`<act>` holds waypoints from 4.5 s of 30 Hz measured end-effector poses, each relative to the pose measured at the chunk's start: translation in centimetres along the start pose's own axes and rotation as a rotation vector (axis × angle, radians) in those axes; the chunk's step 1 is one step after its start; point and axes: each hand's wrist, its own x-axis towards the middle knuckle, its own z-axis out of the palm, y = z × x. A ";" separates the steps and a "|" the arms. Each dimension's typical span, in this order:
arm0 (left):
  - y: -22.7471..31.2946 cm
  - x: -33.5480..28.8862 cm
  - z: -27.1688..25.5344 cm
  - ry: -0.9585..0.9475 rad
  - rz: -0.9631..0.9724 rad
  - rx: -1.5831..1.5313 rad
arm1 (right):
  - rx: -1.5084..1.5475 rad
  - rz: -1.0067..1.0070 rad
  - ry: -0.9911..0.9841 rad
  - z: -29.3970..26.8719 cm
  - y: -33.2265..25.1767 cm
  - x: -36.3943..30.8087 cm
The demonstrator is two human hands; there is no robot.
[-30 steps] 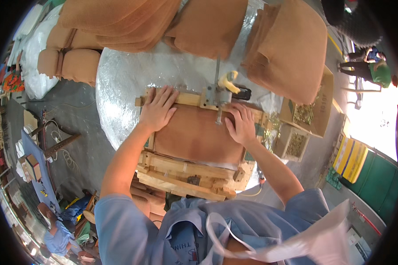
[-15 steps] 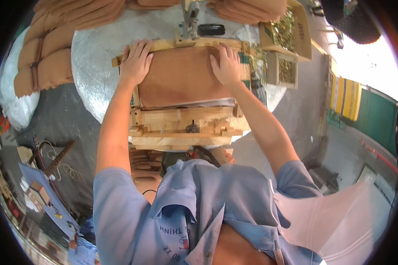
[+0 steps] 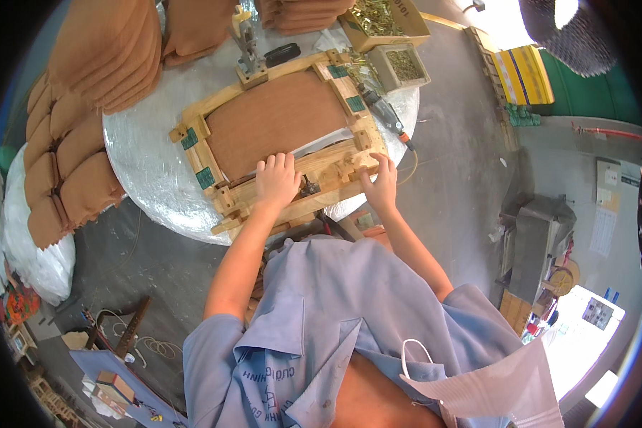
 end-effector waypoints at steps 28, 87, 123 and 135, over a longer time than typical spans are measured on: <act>-0.8 1.3 0.2 0.017 0.073 0.138 | 0.359 0.416 -0.224 2.6 3.9 -9.3; -7.5 10.1 -13.0 -0.168 -0.003 -0.150 | 0.101 -0.118 -0.081 12.1 -8.0 -1.4; -10.8 9.7 -12.7 0.188 -0.036 0.209 | -0.741 -0.645 -0.766 6.3 -17.7 29.0; -15.3 12.2 -12.8 0.139 -0.045 0.141 | -0.673 -0.778 -0.616 11.9 -16.9 30.7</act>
